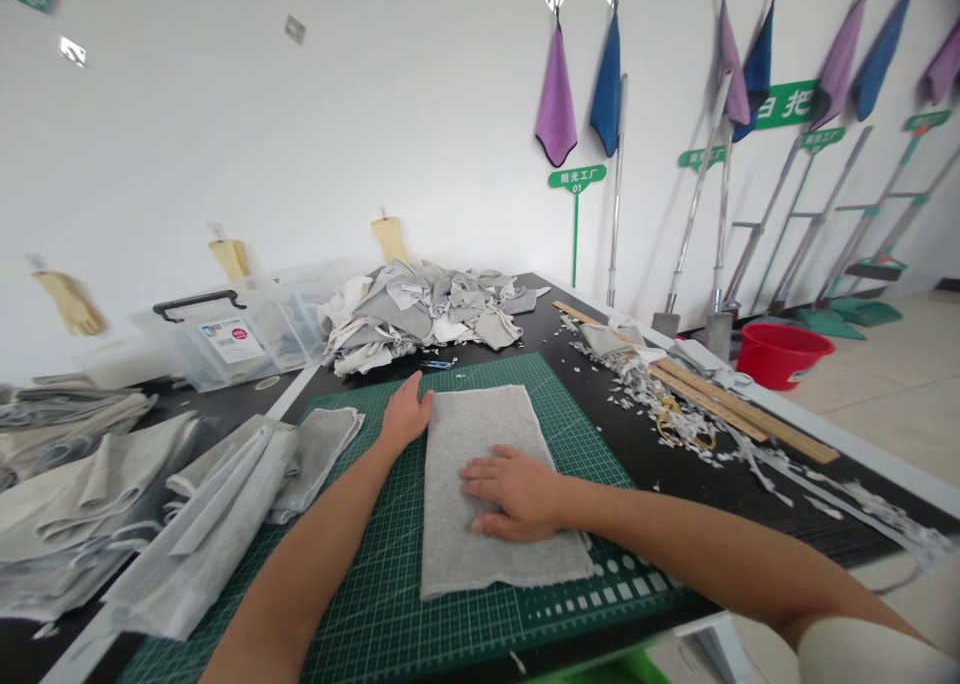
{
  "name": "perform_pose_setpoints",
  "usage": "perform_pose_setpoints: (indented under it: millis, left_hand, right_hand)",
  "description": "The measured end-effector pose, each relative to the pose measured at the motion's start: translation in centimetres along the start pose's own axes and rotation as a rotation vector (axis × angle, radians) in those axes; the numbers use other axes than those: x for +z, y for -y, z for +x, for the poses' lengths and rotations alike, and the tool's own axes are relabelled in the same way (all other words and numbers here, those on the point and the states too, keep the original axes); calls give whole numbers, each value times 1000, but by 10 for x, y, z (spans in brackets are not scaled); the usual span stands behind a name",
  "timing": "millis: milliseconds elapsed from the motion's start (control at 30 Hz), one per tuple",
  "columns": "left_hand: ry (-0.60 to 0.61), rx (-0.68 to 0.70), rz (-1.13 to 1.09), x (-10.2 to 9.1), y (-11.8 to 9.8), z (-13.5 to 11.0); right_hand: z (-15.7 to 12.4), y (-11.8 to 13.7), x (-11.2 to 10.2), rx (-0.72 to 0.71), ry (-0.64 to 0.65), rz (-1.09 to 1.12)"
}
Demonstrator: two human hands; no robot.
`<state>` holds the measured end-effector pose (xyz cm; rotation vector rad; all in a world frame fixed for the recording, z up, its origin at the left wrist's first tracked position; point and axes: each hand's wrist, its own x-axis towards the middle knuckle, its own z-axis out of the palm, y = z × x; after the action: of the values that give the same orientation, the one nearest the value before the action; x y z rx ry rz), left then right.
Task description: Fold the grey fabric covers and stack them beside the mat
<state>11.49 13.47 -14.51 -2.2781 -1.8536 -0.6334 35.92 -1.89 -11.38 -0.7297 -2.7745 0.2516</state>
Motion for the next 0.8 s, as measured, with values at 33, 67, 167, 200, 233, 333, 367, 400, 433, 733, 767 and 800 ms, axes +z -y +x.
perform_pose_setpoints:
  millis: [33, 67, 167, 200, 233, 333, 367, 400, 433, 733, 767, 800]
  left_hand:
    - [41, 64, -29, 0, -4, 0]
    - [102, 133, -56, 1, -7, -1]
    - [290, 261, -94, 8, -15, -3]
    - [317, 264, -93, 10, -16, -4]
    - [323, 259, -91, 13, -16, -5]
    - [322, 250, -89, 16, -15, -5]
    - [318, 251, -89, 16, -14, -5]
    - [312, 252, -88, 16, -13, -5]
    - [305, 253, -87, 16, -13, -6]
    - [265, 259, -62, 13, -16, -7]
    - [262, 259, -60, 13, -17, -8]
    - [259, 259, -58, 13, -17, -8]
  right_hand:
    - [1, -6, 0, 53, -25, -29]
    - [3, -13, 0, 118, -52, -60]
    - [6, -39, -4, 325, -82, -135]
    - [6, -48, -5, 375, -74, -149]
    - [5, -56, -7, 420, -68, -164]
    - [3, -67, -11, 551, -87, -236]
    - [2, -64, -11, 564, -97, -256]
    - [1, -59, -11, 550, -101, -261]
    - [1, -51, -10, 504, -92, -246]
    - [3, -4, 2, -60, 158, 70]
    - [5, -13, 2, 9, 142, 51]
    - [8, -24, 2, 96, 120, 24]
